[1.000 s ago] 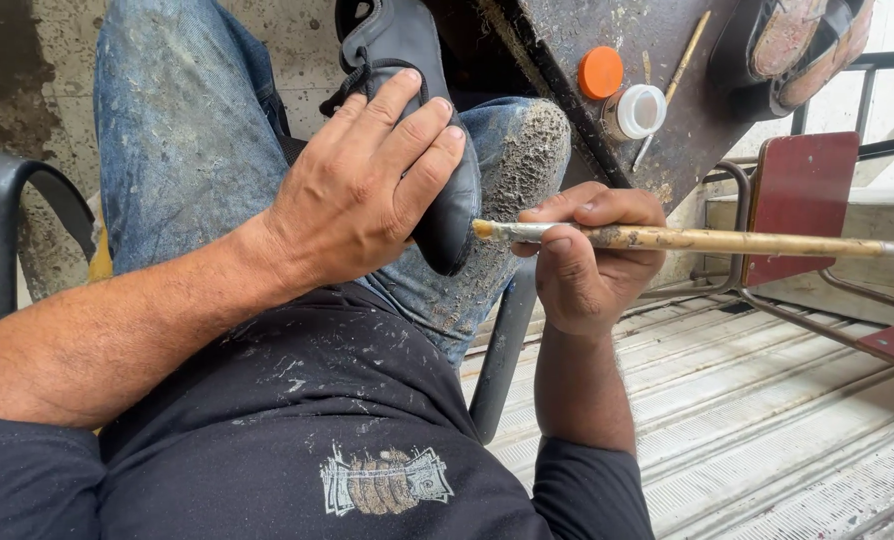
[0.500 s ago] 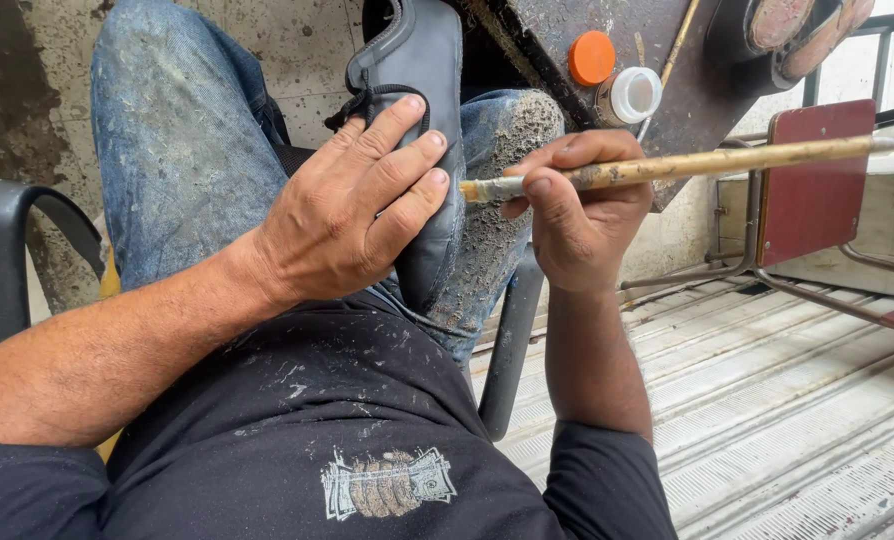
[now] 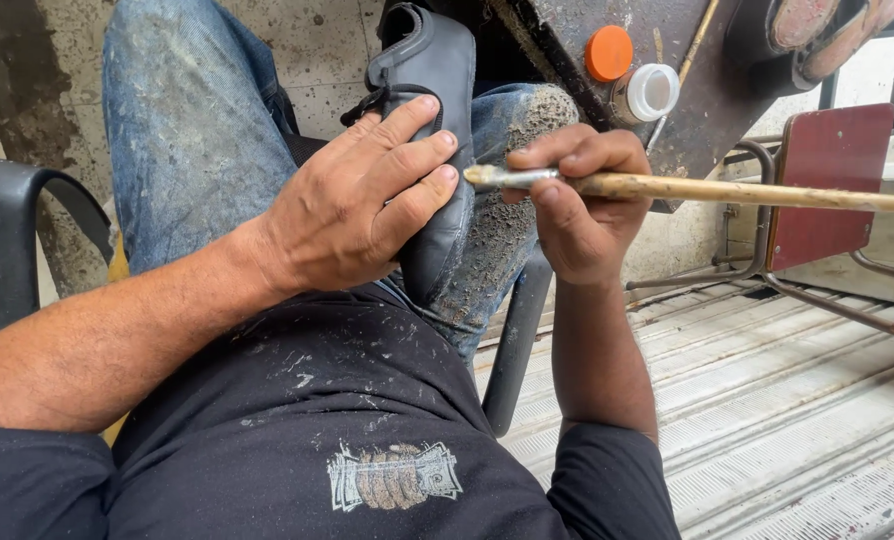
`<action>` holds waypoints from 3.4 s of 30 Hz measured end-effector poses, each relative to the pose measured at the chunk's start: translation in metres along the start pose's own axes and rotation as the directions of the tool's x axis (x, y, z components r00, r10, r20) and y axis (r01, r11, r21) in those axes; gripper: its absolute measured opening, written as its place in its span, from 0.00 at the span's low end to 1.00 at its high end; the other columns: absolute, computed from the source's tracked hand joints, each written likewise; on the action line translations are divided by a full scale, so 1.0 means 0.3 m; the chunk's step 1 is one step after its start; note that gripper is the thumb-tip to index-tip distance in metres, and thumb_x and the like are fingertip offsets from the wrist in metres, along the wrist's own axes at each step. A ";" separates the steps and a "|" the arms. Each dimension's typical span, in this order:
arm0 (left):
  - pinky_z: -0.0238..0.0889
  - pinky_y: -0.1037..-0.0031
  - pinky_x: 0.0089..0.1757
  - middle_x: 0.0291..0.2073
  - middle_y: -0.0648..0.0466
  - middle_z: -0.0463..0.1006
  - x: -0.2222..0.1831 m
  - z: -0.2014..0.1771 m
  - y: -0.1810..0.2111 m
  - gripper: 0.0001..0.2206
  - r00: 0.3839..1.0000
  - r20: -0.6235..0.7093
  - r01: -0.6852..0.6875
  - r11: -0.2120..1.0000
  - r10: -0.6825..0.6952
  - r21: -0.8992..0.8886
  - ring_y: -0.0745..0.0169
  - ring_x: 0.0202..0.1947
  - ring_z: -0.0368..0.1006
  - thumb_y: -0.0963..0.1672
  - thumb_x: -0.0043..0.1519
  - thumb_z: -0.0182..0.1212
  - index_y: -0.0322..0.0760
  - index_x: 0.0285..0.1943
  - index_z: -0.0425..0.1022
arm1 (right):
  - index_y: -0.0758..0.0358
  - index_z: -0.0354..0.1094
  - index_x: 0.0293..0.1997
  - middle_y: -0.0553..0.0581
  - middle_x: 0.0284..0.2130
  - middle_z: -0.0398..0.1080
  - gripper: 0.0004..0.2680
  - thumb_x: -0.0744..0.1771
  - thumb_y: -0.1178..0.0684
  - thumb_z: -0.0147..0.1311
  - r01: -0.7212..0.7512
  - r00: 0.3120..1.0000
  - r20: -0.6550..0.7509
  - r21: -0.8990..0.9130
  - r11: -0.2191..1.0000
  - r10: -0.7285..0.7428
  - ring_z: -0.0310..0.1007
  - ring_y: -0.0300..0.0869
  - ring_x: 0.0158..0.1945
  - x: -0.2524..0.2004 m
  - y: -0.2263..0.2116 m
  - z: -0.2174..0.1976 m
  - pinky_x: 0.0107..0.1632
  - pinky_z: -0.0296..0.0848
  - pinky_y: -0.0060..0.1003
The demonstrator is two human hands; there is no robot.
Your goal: Applying adhesive to the sole and edges of a shoe using a brush for repair
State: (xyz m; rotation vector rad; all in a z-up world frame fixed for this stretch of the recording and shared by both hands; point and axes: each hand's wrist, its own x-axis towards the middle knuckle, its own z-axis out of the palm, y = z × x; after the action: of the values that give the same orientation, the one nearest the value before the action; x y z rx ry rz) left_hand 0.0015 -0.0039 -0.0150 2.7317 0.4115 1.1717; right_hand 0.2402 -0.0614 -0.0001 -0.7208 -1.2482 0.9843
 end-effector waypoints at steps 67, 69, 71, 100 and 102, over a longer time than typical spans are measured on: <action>0.71 0.55 0.46 0.50 0.45 0.81 0.376 -0.137 -0.082 0.39 0.247 0.927 0.534 0.838 -0.282 0.113 0.39 0.50 0.77 0.59 0.39 0.80 0.43 0.57 0.71 | 0.57 0.63 0.41 0.62 0.37 0.73 0.05 0.68 0.60 0.58 0.333 0.943 0.157 -0.372 0.867 -0.295 0.77 0.45 0.42 0.068 -0.135 -0.015 0.42 0.79 0.31; 0.72 0.57 0.44 0.50 0.45 0.81 0.392 -0.157 -0.080 0.37 0.206 0.937 0.559 0.820 -0.284 0.126 0.40 0.49 0.78 0.57 0.40 0.79 0.43 0.57 0.72 | 0.56 0.65 0.38 0.63 0.37 0.75 0.05 0.67 0.58 0.59 0.307 0.952 0.146 -0.396 0.865 -0.270 0.78 0.44 0.42 0.068 -0.134 -0.016 0.42 0.79 0.31; 0.72 0.57 0.44 0.50 0.46 0.81 0.392 -0.158 -0.087 0.37 0.206 0.936 0.557 0.821 -0.284 0.126 0.41 0.49 0.78 0.57 0.40 0.79 0.43 0.57 0.72 | 0.57 0.65 0.36 0.63 0.37 0.75 0.05 0.67 0.59 0.60 0.321 0.944 0.193 -0.368 0.872 -0.266 0.78 0.45 0.40 0.056 -0.138 0.007 0.44 0.80 0.35; 0.73 0.47 0.40 0.42 0.46 0.81 0.287 -0.080 -0.076 0.31 0.473 0.792 0.507 0.854 -0.386 0.114 0.33 0.40 0.78 0.54 0.40 0.71 0.38 0.50 0.70 | 0.60 0.57 0.45 0.67 0.29 0.70 0.09 0.69 0.54 0.58 0.179 0.952 -0.155 -0.422 0.889 -0.265 0.72 0.47 0.26 0.007 -0.076 0.057 0.26 0.75 0.34; 0.73 0.46 0.39 0.44 0.47 0.80 0.274 -0.069 -0.074 0.31 0.528 0.754 0.485 0.867 -0.391 0.110 0.32 0.40 0.78 0.55 0.41 0.69 0.37 0.49 0.69 | 0.60 0.57 0.44 0.66 0.28 0.70 0.09 0.69 0.55 0.57 0.180 0.935 -0.200 -0.446 0.877 -0.294 0.71 0.47 0.23 0.011 -0.075 0.063 0.24 0.73 0.33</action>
State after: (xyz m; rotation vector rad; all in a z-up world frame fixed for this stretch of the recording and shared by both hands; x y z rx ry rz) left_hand 0.0362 0.0425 0.0505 2.4707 0.7989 -0.1297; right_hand 0.2267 -0.0693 0.0248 -0.9705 -1.2889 0.3946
